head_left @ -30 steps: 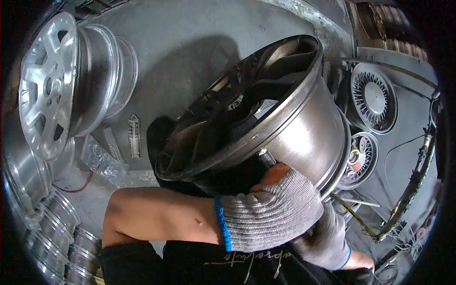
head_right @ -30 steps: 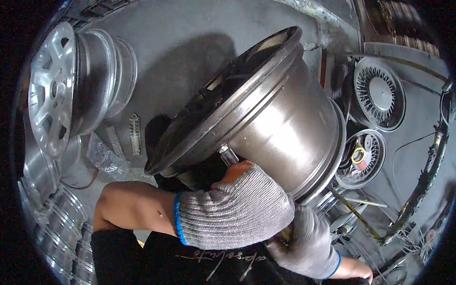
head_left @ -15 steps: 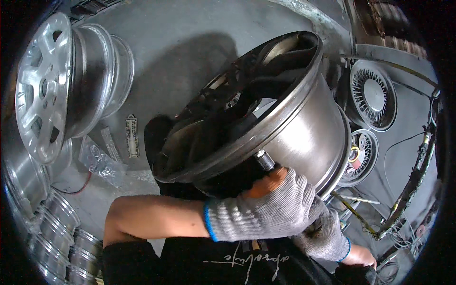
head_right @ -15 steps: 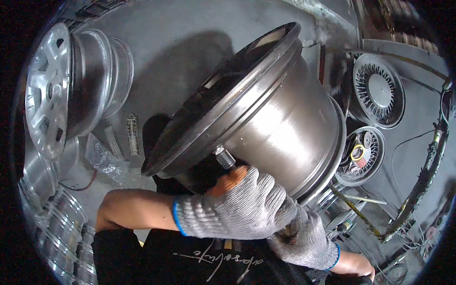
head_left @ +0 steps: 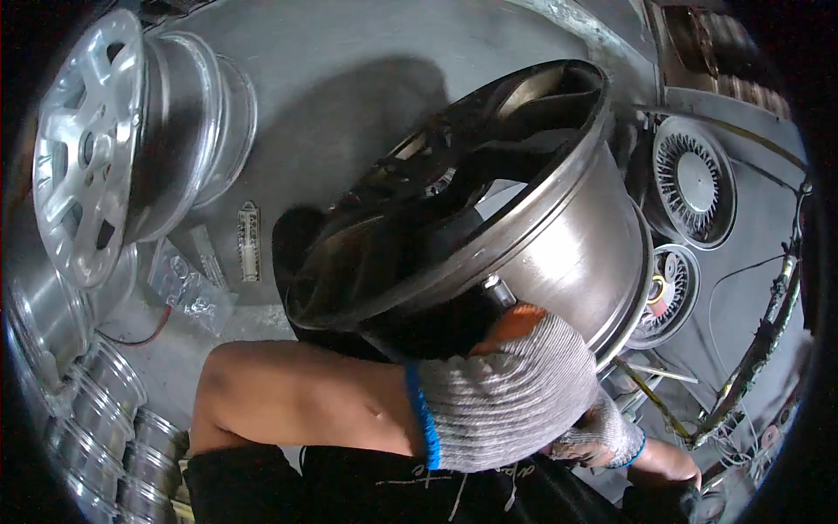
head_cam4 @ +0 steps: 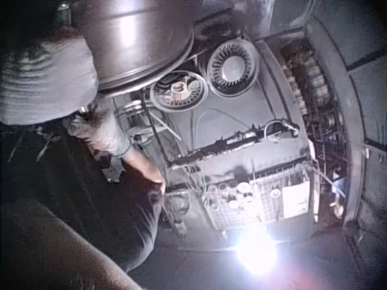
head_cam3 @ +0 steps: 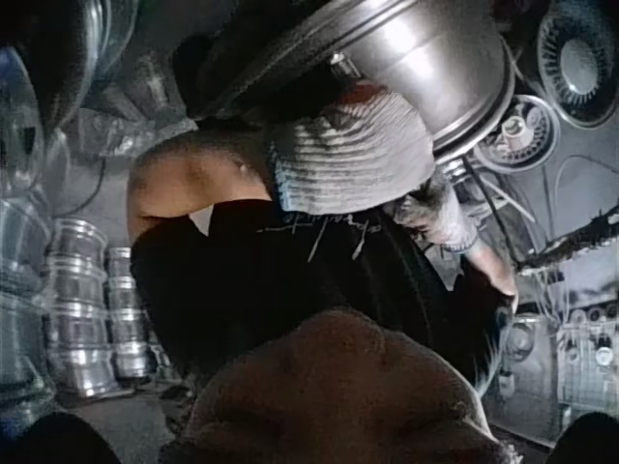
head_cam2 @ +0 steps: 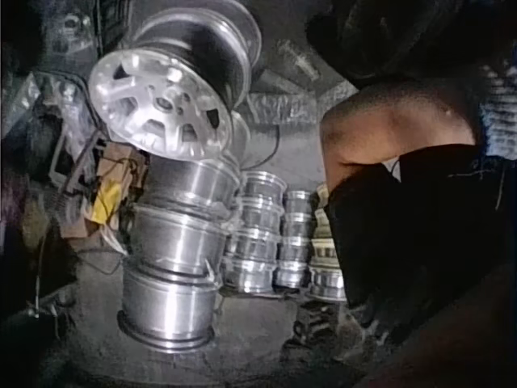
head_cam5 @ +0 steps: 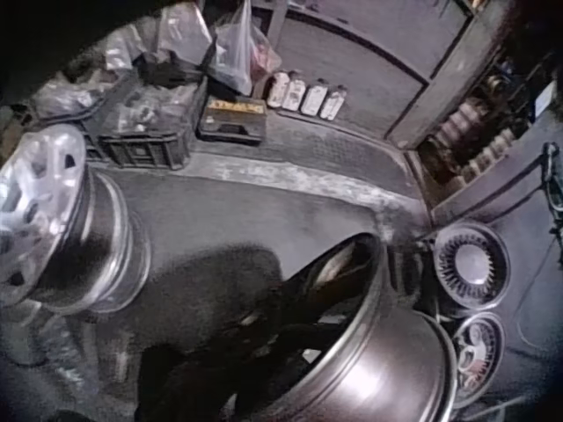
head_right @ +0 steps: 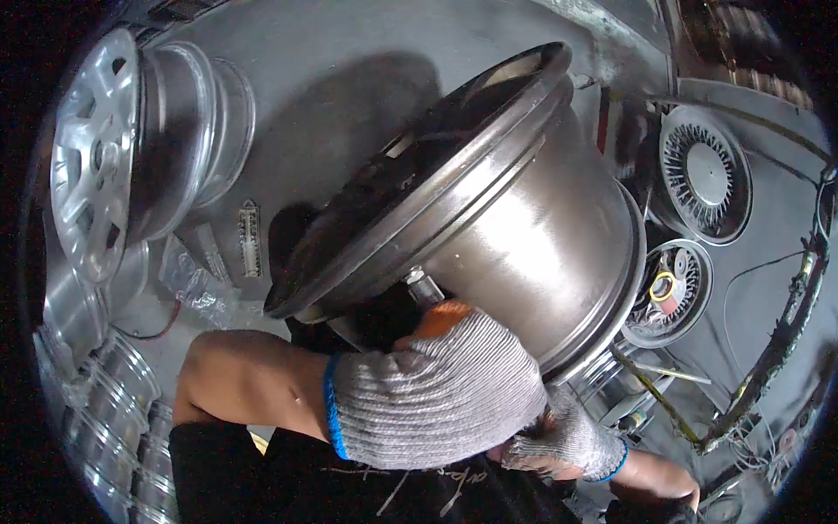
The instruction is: The person sprays a lubricant onto the center of a car wheel and then uses a screwdriver to adjust screws on the inner side of the rim.
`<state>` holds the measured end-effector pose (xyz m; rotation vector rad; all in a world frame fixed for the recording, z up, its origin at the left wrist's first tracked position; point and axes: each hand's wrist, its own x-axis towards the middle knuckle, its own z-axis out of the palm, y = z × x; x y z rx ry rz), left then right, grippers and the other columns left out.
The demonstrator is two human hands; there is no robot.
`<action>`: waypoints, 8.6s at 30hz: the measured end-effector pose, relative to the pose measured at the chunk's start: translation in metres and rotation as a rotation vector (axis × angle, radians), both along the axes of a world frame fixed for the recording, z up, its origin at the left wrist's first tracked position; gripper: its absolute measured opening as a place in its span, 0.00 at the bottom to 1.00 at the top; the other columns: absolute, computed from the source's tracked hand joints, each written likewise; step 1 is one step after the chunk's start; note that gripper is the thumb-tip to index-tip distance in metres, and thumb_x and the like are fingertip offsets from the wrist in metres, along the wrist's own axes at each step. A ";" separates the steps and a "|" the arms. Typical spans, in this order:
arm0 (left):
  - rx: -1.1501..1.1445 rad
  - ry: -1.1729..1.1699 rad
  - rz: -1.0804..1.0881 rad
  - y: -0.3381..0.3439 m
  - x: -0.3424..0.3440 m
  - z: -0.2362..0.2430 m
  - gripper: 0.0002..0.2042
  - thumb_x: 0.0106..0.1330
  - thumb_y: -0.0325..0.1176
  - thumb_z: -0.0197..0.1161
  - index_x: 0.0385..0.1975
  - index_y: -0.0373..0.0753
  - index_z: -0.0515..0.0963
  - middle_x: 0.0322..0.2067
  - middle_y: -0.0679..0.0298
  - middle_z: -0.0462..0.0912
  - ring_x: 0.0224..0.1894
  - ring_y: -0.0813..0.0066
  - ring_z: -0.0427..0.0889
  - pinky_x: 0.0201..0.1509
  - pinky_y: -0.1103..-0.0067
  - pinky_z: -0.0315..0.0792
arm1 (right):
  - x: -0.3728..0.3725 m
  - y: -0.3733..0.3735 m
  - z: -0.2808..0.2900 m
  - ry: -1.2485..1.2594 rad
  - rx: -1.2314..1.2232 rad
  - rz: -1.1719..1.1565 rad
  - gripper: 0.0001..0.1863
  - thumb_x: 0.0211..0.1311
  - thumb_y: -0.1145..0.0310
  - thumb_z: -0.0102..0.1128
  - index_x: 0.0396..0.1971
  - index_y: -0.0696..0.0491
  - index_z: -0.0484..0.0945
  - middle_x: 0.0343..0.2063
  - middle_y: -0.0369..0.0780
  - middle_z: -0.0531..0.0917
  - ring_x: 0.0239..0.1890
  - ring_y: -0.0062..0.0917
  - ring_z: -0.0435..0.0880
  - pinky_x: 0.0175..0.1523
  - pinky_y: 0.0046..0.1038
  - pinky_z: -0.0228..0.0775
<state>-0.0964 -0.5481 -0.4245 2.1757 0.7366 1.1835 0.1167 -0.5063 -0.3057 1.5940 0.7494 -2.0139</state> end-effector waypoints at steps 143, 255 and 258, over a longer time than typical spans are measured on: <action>-0.136 0.511 0.513 -0.006 -0.041 0.027 0.26 0.53 0.47 0.75 0.52 0.45 0.83 0.47 0.61 0.78 0.48 0.60 0.75 0.52 0.61 0.66 | -0.019 -0.011 0.004 0.264 0.725 0.225 0.37 0.57 0.58 0.68 0.63 0.62 0.69 0.44 0.54 0.82 0.46 0.45 0.85 0.55 0.37 0.75; -0.038 0.317 0.489 0.014 -0.038 0.009 0.20 0.59 0.42 0.68 0.52 0.46 0.84 0.42 0.66 0.81 0.44 0.63 0.77 0.47 0.61 0.63 | -0.044 0.027 0.006 0.101 0.824 0.623 0.28 0.55 0.67 0.71 0.53 0.63 0.70 0.33 0.50 0.81 0.34 0.44 0.86 0.37 0.38 0.78; -0.008 0.327 0.494 0.016 -0.035 0.009 0.21 0.59 0.42 0.67 0.53 0.47 0.84 0.38 0.69 0.81 0.42 0.66 0.77 0.45 0.62 0.61 | -0.046 0.021 0.008 0.060 0.964 0.738 0.28 0.51 0.69 0.71 0.51 0.62 0.71 0.31 0.49 0.79 0.34 0.47 0.84 0.37 0.40 0.78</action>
